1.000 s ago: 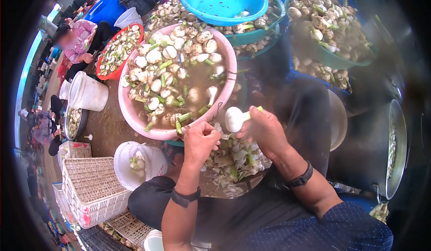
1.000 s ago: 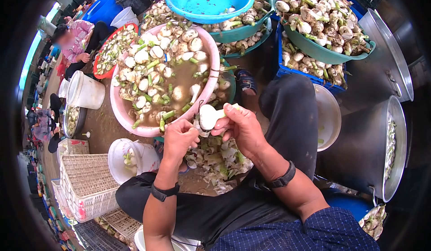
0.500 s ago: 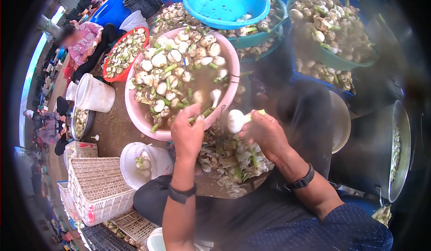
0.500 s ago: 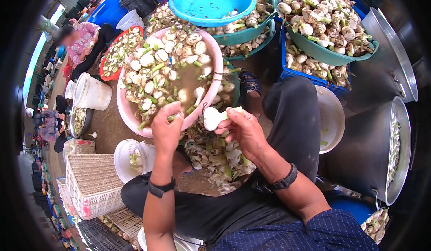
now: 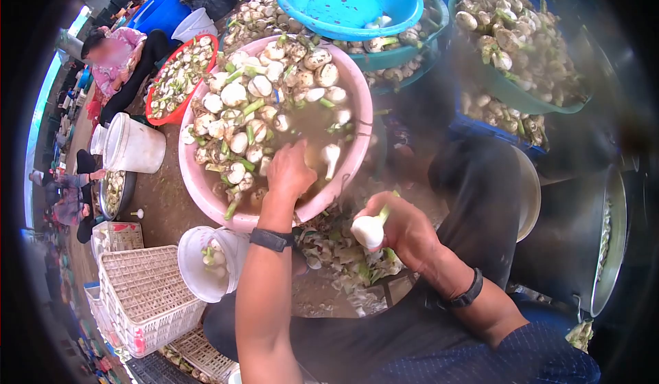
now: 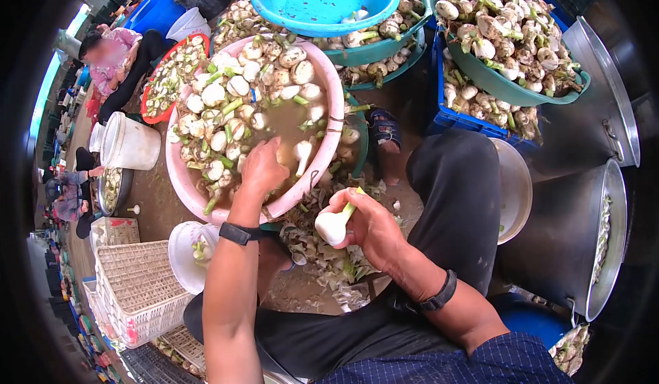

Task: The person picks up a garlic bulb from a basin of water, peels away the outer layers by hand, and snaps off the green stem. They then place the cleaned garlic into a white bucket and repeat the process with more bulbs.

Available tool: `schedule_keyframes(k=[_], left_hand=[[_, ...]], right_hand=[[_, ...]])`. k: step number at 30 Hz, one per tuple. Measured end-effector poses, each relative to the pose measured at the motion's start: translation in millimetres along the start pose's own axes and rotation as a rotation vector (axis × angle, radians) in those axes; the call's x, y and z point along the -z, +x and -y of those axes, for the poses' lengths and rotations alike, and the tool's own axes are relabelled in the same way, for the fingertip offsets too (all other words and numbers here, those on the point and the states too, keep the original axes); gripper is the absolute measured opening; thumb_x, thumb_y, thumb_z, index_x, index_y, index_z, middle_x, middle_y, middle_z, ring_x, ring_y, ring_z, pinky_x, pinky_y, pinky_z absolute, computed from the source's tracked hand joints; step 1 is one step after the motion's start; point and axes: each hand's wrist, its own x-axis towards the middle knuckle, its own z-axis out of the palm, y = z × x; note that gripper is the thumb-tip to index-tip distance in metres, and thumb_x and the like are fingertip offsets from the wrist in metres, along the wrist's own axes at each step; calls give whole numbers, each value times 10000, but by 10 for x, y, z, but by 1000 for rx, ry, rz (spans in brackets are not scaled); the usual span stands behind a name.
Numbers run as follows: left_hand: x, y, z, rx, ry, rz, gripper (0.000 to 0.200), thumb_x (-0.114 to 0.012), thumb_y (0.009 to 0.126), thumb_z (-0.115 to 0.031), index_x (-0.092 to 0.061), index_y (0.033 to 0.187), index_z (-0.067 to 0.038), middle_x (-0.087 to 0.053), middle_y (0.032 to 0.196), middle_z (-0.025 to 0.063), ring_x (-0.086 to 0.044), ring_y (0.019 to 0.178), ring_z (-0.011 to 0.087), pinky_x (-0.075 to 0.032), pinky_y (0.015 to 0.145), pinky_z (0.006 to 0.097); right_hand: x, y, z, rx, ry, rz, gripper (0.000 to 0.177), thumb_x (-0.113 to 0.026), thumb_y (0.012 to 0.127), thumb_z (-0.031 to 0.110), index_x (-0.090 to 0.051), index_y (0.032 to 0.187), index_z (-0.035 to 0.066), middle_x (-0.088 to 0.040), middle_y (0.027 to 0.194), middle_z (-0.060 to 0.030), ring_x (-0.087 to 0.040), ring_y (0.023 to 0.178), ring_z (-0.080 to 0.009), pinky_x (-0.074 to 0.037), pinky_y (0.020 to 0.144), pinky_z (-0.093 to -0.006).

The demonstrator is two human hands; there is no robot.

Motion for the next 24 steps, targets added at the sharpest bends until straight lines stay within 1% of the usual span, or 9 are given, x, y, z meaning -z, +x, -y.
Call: schedule_keyframes(k=[2,5,8,13,15,18,20,23,24], left_hand=[[25,-44,8,15,-29,-29,669,-792,764,-180,-628,1409,-103,-662,1339,179,-625,1241,376,-511,1064,489],[297,-210,-58,16,-204,-44,624,-840,736,-203,-637,1314,-83,-686,1290,167,-651,1195,382,-534,1018,491],[502,-519,-164,25,-386,-126,620,-891,710,-211,-622,1253,-79,-711,1197,146,-696,1131,332,-564,969,439],[603,-1241,-586,-109,-927,-164,643,-933,736,-129,-576,1261,-28,-705,1099,129,-703,1016,191,-576,891,345],[544,-1472,-743,-137,-872,-144,655,-939,743,-107,-564,1272,-14,-684,1220,154,-693,1088,204,-579,927,342],[356,-1622,-783,-247,-818,-183,649,-862,813,-105,-557,1375,5,-651,1343,200,-679,1172,228,-552,998,352],[285,-1622,-646,-363,-788,-141,657,-802,857,-92,-541,1447,29,-634,1403,207,-670,1208,235,-534,1037,350],[416,-1681,-568,-174,-1355,140,629,-706,905,-50,-524,1495,76,-617,1450,185,-650,1243,212,-507,1086,334],[474,-1670,-571,-100,-1341,169,559,-693,936,-27,-552,1459,111,-597,1476,171,-621,1292,205,-490,1120,332]], right_hand=[[-23,-13,-1,-17,-40,-42,329,-542,1080,376,-638,1254,114,-739,1058,-119,-752,908,-274,-566,656,-321],[-37,-27,49,-55,-93,37,379,-474,1117,407,-599,1302,101,-741,1049,-94,-746,881,-212,-541,592,-315],[-62,-63,36,-74,12,98,407,-564,1081,407,-609,1353,108,-742,1020,-125,-753,864,-262,-571,648,-313],[-143,-150,21,-79,34,199,483,-550,1089,414,-541,1421,64,-739,1032,-108,-752,826,-226,-589,612,-299],[-146,-179,5,-61,3,250,502,-589,1072,392,-518,1435,54,-736,1017,-93,-750,811,-205,-600,615,-301],[-117,-214,-24,-42,-61,277,585,-736,986,261,-499,1474,43,-719,1030,-69,-739,798,-154,-602,637,-288],[-76,-197,-81,47,-139,268,596,-750,970,245,-508,1473,38,-712,1052,-64,-729,793,-144,-590,658,-278],[-26,-174,-77,137,-368,253,621,-768,934,221,-529,1476,33,-694,1092,-34,-681,865,-108,-557,773,-275],[-45,-181,-79,192,-451,237,627,-775,927,220,-535,1475,32,-692,1095,-29,-668,895,-101,-552,799,-277]])
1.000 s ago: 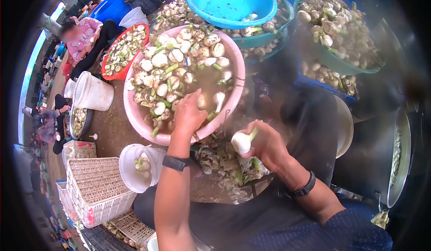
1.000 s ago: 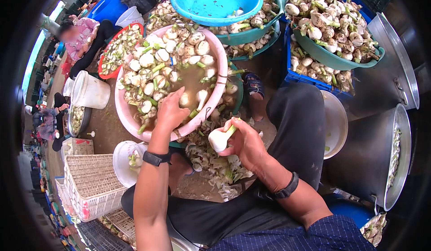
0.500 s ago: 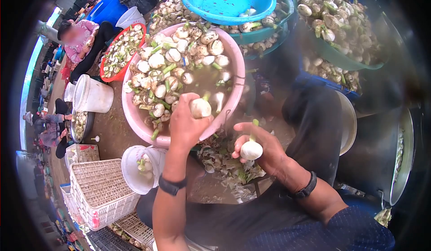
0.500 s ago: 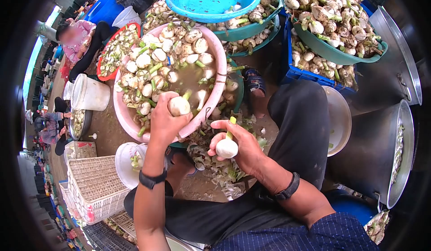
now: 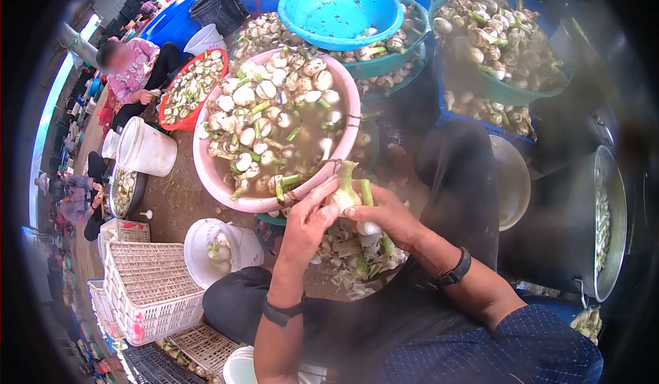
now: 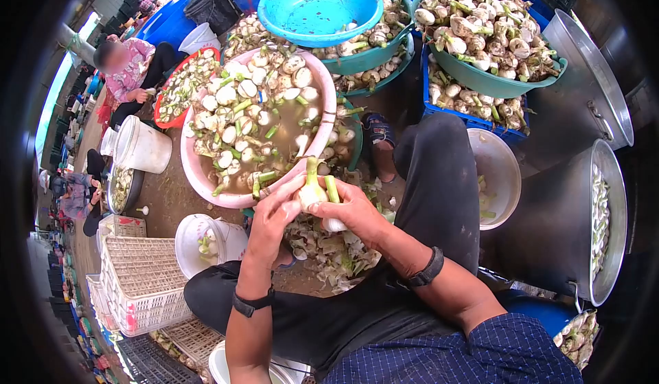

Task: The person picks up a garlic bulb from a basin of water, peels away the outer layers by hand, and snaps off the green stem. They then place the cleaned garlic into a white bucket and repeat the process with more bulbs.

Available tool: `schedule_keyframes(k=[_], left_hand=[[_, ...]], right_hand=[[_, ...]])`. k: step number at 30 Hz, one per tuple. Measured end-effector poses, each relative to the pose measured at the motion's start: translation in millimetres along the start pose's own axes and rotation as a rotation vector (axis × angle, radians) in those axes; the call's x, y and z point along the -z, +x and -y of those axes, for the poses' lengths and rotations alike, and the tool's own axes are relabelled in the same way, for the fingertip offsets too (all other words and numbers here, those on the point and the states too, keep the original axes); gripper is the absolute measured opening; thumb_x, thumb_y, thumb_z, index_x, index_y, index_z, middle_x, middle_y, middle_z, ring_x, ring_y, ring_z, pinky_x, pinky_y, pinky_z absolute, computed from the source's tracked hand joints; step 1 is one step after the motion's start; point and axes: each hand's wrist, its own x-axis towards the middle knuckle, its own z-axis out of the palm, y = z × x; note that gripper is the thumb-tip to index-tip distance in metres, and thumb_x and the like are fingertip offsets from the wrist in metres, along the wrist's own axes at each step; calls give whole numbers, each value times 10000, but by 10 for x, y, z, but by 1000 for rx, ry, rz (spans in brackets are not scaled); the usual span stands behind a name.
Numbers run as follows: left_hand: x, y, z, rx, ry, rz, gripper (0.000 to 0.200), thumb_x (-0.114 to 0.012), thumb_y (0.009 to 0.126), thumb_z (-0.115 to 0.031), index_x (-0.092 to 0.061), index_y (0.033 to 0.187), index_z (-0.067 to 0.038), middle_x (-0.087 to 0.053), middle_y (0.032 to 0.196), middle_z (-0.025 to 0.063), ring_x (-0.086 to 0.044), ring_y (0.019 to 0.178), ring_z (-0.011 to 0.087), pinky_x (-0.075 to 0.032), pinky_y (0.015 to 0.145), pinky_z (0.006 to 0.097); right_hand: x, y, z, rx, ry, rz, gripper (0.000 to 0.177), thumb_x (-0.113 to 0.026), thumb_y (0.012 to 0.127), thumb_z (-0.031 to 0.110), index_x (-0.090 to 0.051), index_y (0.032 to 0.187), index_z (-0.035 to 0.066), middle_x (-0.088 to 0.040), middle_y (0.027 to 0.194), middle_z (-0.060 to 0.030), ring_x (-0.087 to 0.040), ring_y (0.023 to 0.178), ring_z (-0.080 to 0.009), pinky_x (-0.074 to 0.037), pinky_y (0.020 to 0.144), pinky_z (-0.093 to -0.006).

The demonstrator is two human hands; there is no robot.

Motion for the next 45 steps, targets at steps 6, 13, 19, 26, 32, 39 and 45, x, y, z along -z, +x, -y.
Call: schedule_keyframes(k=[6,13,19,26,32,39,45], left_hand=[[12,72,183,37,-39,-68,268,-732,959,-58,-683,1190,69,-702,1198,113,-652,1024,102,-540,910,272],[170,129,462,126,-84,-179,90,-755,887,-27,-680,936,-18,-686,880,4,-599,779,46,-496,695,224],[55,147,523,135,-74,-245,84,-740,872,5,-680,927,-16,-674,866,-1,-581,746,42,-481,677,214],[41,191,625,155,-54,-327,74,-703,867,41,-680,918,-8,-679,871,-1,-584,732,40,-470,655,212],[-2,158,403,191,-277,-313,41,-717,914,3,-696,949,-3,-711,896,18,-631,770,54,-520,700,224],[59,118,417,73,-272,-197,86,-760,979,-82,-727,1009,-8,-750,955,29,-658,840,59,-536,787,229],[114,110,389,63,-289,-181,57,-769,952,-31,-719,978,-22,-741,1037,47,-652,848,57,-539,803,225]], right_hand=[[-108,-48,-1,140,-293,-109,554,-807,896,253,-613,1377,60,-681,1098,-31,-631,991,-117,-535,866,-299],[-57,35,-110,124,-449,-115,495,-856,853,318,-659,1228,64,-690,1040,-65,-648,948,-146,-537,844,-325],[-62,21,-105,212,-574,-169,496,-869,832,334,-680,1206,66,-716,995,-79,-685,878,-188,-543,809,-353],[-48,-12,-2,186,-633,-195,500,-874,839,326,-681,1218,63,-725,992,-82,-694,886,-182,-542,797,-348],[16,6,36,32,-161,-58,406,-820,916,221,-661,1241,36,-704,1061,-38,-657,915,-96,-544,802,-291],[35,-12,88,-79,72,-33,340,-778,947,160,-650,1244,55,-701,1103,-27,-671,964,-102,-589,792,-296],[-4,-15,79,-76,76,-27,426,-813,925,223,-643,1263,28,-703,1115,-68,-694,939,-134,-615,763,-306]])
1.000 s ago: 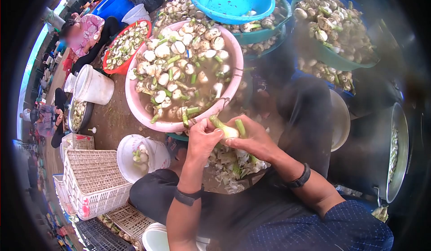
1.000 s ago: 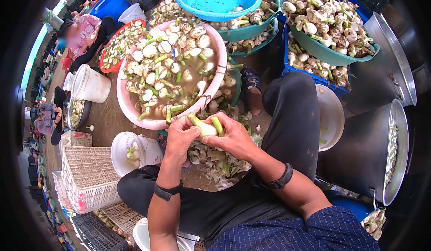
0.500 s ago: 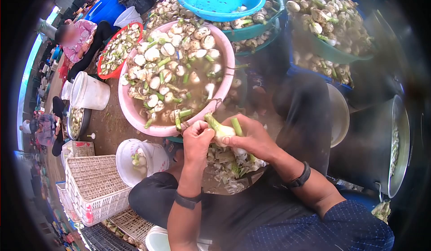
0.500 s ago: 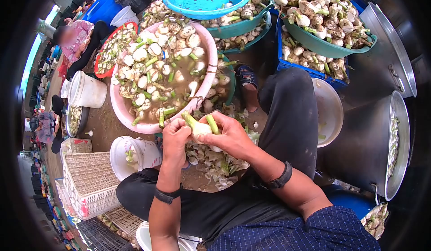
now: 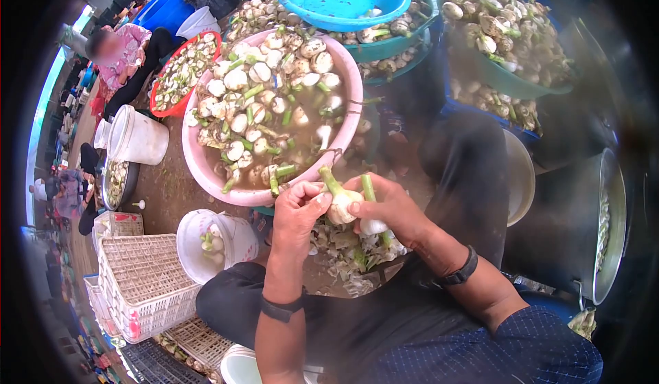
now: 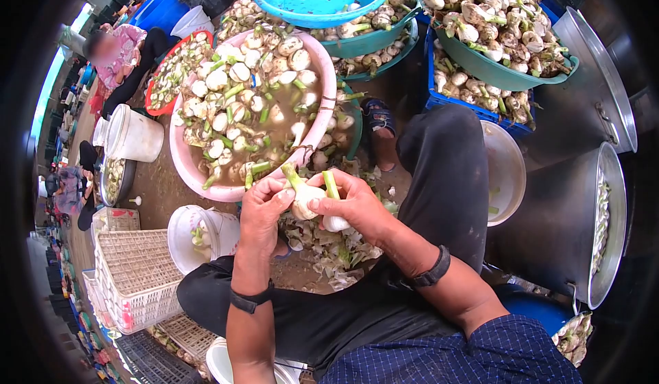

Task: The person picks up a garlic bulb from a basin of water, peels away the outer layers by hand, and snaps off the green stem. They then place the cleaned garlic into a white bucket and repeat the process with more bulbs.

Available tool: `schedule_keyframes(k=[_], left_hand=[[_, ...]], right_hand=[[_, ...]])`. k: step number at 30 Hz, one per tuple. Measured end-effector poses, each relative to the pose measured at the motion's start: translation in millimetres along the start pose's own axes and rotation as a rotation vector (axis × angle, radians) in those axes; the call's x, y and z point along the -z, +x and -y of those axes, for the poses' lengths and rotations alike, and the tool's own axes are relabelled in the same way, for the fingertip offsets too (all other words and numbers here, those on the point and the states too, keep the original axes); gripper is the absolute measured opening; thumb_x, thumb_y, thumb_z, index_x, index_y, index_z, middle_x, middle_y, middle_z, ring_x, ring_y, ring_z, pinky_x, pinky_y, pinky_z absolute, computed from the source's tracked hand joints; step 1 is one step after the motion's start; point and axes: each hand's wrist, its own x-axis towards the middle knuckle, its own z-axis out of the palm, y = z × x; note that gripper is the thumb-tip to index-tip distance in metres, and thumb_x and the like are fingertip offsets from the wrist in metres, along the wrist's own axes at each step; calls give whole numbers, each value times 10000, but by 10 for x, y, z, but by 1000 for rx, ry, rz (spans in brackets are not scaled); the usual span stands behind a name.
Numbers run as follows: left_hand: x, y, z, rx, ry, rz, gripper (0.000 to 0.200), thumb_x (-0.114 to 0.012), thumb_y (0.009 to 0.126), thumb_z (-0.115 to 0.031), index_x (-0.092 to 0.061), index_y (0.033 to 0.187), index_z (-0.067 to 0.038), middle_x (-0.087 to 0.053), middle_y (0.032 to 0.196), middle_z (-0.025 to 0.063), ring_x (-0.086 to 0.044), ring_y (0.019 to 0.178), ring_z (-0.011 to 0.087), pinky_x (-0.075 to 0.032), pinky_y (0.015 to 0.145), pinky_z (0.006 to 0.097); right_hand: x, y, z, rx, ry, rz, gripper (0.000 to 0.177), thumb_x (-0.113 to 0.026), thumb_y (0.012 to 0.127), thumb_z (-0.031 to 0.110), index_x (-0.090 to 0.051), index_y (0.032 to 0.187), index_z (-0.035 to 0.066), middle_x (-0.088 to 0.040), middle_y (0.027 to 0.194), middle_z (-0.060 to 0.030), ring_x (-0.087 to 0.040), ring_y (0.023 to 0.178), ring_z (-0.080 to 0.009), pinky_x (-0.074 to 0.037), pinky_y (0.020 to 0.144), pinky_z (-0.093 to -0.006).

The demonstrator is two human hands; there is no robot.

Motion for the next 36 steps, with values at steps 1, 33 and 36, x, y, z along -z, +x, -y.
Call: schedule_keyframes(k=[1,33,36], left_hand=[[25,2,8,5,-5,4,63,-772,944,-19,-716,972,-23,-738,1057,52,-651,849,56,-539,804,224],[-287,-67,-60,-36,-36,-81,154,-670,1056,-148,-710,1055,0,-726,939,17,-636,816,54,-510,723,232],[-265,-45,53,-136,125,-201,112,-657,1049,-92,-700,995,-4,-690,883,-7,-575,773,36,-467,688,225]], right_hand=[[-12,5,-18,23,-42,-7,478,-828,915,261,-639,1274,8,-701,1120,-88,-698,923,-145,-611,758,-305],[-14,0,27,-107,253,80,516,-721,1008,301,-513,1398,34,-706,1037,-123,-724,761,-192,-605,595,-303],[-152,37,-119,67,70,-19,551,-753,987,318,-500,1378,21,-695,1063,-113,-717,776,-177,-604,627,-296]])
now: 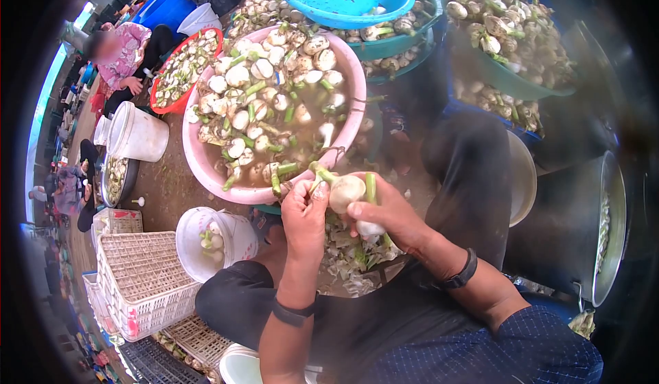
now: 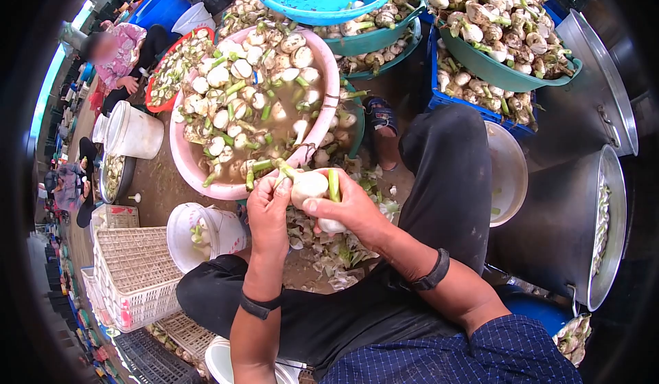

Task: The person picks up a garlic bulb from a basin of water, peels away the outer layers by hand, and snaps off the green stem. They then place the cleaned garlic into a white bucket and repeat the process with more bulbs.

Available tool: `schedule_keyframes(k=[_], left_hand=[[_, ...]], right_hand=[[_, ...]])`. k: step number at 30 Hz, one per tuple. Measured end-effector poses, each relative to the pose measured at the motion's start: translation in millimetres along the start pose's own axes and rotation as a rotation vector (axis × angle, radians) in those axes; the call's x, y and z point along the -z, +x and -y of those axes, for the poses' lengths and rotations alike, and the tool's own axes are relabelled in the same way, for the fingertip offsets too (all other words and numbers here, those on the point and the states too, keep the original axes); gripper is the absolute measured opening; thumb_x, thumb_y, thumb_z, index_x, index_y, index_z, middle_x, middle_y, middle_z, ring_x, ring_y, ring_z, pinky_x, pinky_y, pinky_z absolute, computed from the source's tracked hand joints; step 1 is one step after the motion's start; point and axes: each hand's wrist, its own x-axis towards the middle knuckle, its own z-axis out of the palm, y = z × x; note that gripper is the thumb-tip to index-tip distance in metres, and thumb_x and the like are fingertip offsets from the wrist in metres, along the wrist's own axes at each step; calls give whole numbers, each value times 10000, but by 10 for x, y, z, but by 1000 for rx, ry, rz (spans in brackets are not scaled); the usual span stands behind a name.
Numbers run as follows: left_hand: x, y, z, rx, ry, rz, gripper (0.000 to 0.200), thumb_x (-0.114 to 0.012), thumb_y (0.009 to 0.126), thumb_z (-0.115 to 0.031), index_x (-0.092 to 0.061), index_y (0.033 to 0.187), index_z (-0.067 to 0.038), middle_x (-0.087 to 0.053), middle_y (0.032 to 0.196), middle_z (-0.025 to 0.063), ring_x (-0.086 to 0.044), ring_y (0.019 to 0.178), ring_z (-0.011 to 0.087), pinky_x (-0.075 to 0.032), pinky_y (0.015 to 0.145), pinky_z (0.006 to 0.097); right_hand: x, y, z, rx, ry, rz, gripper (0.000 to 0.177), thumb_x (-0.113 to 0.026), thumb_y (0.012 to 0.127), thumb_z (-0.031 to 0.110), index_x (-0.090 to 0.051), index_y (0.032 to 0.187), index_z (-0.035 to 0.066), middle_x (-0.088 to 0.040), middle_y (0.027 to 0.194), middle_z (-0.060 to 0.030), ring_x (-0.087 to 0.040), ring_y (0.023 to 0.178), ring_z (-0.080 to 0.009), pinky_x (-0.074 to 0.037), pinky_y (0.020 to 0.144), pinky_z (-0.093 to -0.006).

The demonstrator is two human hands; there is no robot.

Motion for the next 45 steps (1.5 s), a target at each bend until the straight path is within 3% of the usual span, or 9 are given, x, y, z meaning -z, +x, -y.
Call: schedule_keyframes(k=[7,10,22,28,34,35,38,42,45], left_hand=[[101,2,125,-137,194,15,77,-654,1036,-48,-650,968,-13,-721,1012,44,-615,843,62,-506,781,234],[11,-12,64,-155,92,-38,154,-659,974,6,-598,840,-38,-646,852,-11,-521,765,27,-430,668,211],[139,16,81,71,-465,177,122,-704,977,-100,-687,1067,-19,-768,1043,113,-760,926,177,-636,831,331],[283,76,150,50,-472,61,42,-689,974,-76,-662,988,-47,-767,1049,120,-759,925,175,-631,856,321],[109,-24,-3,174,-391,53,155,-696,963,-26,-587,870,-83,-695,869,30,-628,731,54,-534,703,216],[173,-2,118,168,-455,113,72,-706,952,-63,-645,983,-40,-766,1079,141,-754,977,174,-620,903,308],[234,13,197,184,-497,164,67,-704,952,-58,-648,985,-41,-766,1088,136,-756,979,174,-619,908,302],[142,-5,120,182,-427,63,79,-706,954,-55,-629,938,-61,-736,981,80,-699,852,119,-575,798,259],[59,-40,30,189,-313,61,146,-716,953,-56,-598,870,-84,-682,853,12,-602,708,46,-494,663,208]], right_hand=[[77,1,34,-77,44,2,493,-769,975,337,-561,1291,22,-707,1000,-102,-712,735,-167,-570,586,-274],[148,22,47,-197,181,106,466,-717,994,418,-613,1230,30,-723,941,-107,-716,706,-178,-564,565,-276],[222,7,125,-406,521,306,609,-484,1051,595,-641,1229,34,-741,842,-166,-721,626,-223,-551,477,-299],[78,-15,112,-166,-11,-7,496,-639,1040,434,-586,1309,21,-735,1065,-136,-729,686,-182,-575,555,-265],[82,-12,128,-59,23,-96,491,-756,988,245,-562,1390,41,-682,1142,-58,-696,847,-126,-581,747,-282],[68,-20,139,-33,25,-121,496,-755,988,237,-560,1401,42,-678,1147,-59,-692,875,-127,-578,767,-279],[50,1,70,173,-154,-241,483,-768,970,201,-590,1390,40,-663,1166,-77,-674,971,-153,-557,835,-290],[108,25,50,504,-767,-291,446,-815,910,160,-663,1310,35,-640,1188,-105,-631,1105,-211,-518,930,-337],[102,23,33,508,-717,-312,364,-861,864,178,-742,1177,36,-638,1185,-110,-625,1118,-242,-500,966,-366]])
